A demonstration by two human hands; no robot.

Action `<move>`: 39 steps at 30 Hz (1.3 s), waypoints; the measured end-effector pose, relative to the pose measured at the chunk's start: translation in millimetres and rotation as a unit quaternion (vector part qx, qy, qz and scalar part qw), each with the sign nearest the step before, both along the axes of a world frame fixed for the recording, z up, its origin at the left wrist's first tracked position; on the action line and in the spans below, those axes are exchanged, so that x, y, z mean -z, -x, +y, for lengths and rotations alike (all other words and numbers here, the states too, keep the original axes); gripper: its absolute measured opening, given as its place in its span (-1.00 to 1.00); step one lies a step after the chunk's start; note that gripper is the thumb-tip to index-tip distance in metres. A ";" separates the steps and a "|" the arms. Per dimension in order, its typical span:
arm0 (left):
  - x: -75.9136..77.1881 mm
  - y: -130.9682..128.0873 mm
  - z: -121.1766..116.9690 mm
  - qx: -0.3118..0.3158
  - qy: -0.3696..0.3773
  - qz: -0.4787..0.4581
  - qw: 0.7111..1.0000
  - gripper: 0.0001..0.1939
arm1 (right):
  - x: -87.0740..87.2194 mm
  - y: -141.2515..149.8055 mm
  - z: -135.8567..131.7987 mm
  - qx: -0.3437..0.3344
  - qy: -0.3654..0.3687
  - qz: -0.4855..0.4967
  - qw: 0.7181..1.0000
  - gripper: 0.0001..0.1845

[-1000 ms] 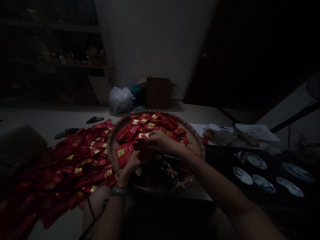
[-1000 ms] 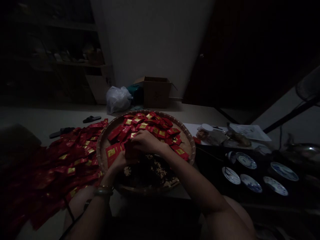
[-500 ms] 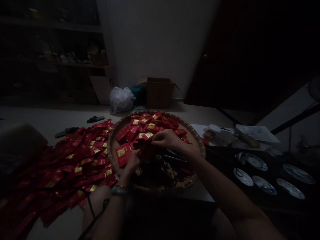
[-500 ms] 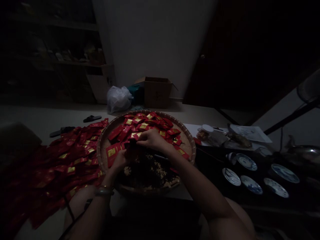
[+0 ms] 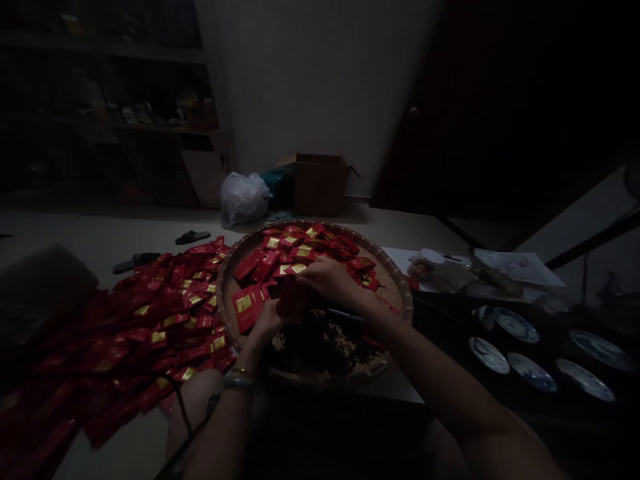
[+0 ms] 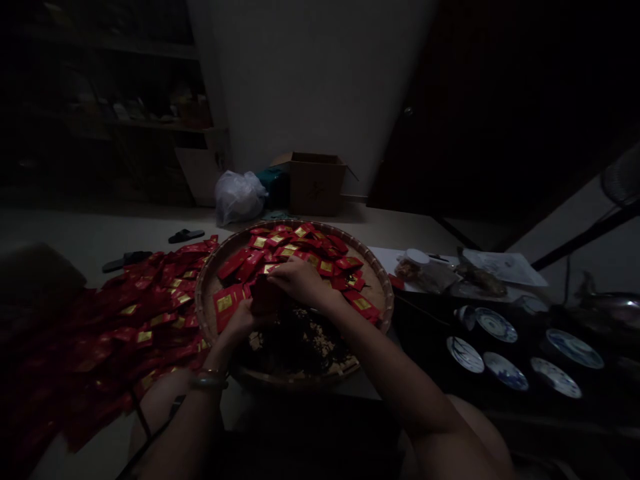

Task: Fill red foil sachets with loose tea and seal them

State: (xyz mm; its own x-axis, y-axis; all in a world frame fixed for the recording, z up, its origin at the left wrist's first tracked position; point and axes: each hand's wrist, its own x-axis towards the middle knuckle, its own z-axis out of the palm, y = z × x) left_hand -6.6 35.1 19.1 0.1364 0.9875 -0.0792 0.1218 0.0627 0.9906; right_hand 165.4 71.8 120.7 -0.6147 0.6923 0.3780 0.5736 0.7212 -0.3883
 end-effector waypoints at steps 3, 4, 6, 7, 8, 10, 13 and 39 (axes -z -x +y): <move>-1.3 -0.7 -0.6 0.005 0.004 -0.016 1.000 -0.71 | -1.5 -3.3 1.0 -0.054 0.001 -0.018 0.998 -0.91; -1.6 -0.9 -0.5 0.008 0.006 -0.017 1.000 -0.71 | -1.2 -3.2 1.8 -0.072 0.007 -0.038 0.997 -0.91; -1.1 -1.0 0.1 0.011 0.009 -0.017 1.000 -0.71 | 0.9 -0.9 4.6 -0.081 0.019 -0.076 0.994 -0.89; -0.2 -1.0 0.4 0.011 0.009 -0.015 1.000 -0.71 | 2.3 0.9 6.6 -0.078 0.026 -0.090 0.993 -0.85; 1.0 -1.0 0.8 0.011 0.010 -0.015 1.000 -0.70 | 3.7 2.8 8.8 -0.074 0.036 -0.100 0.992 -0.82; 3.8 -1.0 1.1 0.015 0.010 -0.018 1.000 -0.69 | 5.2 5.7 13.8 -0.072 0.062 -0.110 0.989 -0.80; 5.5 -1.2 0.0 0.030 0.010 -0.015 0.999 -0.68 | 4.3 5.7 20.4 -0.073 0.114 -0.130 0.982 -0.77; -2.8 4.2 2.9 -0.100 0.014 -0.095 0.990 -0.60 | 34.1 -8.5 19.2 -0.058 0.201 0.086 0.974 -0.91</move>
State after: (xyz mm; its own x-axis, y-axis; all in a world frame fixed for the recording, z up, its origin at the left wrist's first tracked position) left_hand -10.7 38.0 21.9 -0.0466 0.9940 -0.0990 -0.0850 0.0948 0.9919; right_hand 173.9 91.0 86.6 -0.6491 0.7354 0.1945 0.3993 0.5470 -0.7358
